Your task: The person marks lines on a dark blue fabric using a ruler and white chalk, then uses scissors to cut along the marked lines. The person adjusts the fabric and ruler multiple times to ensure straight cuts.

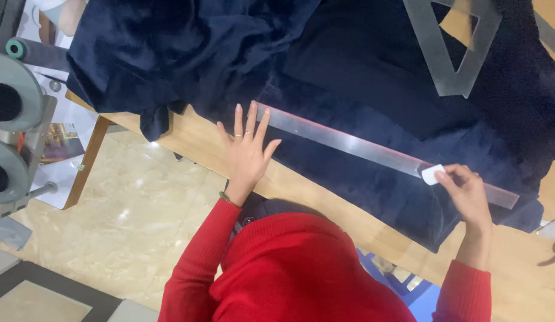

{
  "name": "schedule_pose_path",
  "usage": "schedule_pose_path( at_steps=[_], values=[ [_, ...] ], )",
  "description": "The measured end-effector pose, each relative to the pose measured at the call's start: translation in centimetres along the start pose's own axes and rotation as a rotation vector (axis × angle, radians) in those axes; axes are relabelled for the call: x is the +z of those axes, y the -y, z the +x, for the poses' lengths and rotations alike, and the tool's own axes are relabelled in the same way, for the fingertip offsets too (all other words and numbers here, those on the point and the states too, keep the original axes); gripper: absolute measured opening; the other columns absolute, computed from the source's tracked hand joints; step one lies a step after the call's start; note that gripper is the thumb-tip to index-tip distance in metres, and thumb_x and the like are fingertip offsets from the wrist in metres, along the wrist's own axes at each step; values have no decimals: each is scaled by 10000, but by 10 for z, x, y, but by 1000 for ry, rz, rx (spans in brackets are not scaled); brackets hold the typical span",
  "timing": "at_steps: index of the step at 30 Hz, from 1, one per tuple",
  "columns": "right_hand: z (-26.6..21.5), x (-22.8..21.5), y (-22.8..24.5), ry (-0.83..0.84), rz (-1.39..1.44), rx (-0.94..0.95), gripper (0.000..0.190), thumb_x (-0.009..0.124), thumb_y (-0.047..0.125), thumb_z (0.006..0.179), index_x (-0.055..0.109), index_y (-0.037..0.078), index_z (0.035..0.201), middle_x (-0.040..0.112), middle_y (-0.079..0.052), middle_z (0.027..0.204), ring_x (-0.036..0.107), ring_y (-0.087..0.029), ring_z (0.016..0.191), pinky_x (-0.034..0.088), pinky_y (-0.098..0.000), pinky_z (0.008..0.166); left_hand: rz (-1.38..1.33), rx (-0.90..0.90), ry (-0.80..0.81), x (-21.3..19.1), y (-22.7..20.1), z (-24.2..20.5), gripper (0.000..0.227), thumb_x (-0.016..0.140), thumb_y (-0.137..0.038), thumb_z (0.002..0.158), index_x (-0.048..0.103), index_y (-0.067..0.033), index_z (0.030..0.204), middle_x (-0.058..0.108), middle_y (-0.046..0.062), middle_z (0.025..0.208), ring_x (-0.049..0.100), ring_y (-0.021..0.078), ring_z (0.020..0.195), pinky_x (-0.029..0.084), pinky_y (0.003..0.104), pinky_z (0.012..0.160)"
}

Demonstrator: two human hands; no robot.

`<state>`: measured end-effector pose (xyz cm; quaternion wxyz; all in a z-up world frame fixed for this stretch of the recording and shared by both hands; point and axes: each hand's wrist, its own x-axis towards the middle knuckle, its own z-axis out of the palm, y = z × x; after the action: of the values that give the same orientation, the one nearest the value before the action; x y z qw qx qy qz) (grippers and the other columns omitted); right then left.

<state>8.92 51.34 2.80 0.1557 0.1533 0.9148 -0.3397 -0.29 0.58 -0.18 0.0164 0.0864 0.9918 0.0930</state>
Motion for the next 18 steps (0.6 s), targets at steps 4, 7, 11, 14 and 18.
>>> schedule_pose_path(
  at_steps=[4,7,11,14,18],
  values=[
    [9,-1,16,33,57,64,109,687,217,1052,744,124,1056,639,-28,956,545,-129,885,372,-299,871,-33,-36,29,-3,-3,10,729,466,-657,1030,310,-267,1626,182,44,1703,116,338,1579,23,704,1198],
    [11,2,17,22,44,74,114,689,231,1045,745,132,1039,632,-23,945,537,-121,883,368,-292,891,-23,-24,8,-7,-3,16,728,536,-649,1028,328,-277,1619,197,33,1698,140,347,1575,79,747,1180],
    [12,6,0,-33,34,-30,105,692,219,1051,721,119,1061,654,-27,1037,528,-147,955,353,-306,963,-38,-4,10,-15,-4,20,735,435,-630,1063,316,-187,1636,231,43,1702,120,342,1572,-40,726,1148],
    [12,11,-26,-245,20,-206,58,684,118,1076,682,64,1098,667,-97,1163,552,-245,1106,373,-367,1052,-70,33,42,-30,-6,24,737,426,-601,1054,361,-137,1622,254,74,1693,146,353,1559,16,772,1104],
    [-6,23,-63,-716,128,-198,110,677,74,1121,610,16,1057,623,-225,1228,558,-379,1222,358,-481,1072,-26,63,0,-24,-15,27,729,508,-591,1028,478,-69,1536,328,153,1675,234,437,1521,69,860,1011]
  ],
)
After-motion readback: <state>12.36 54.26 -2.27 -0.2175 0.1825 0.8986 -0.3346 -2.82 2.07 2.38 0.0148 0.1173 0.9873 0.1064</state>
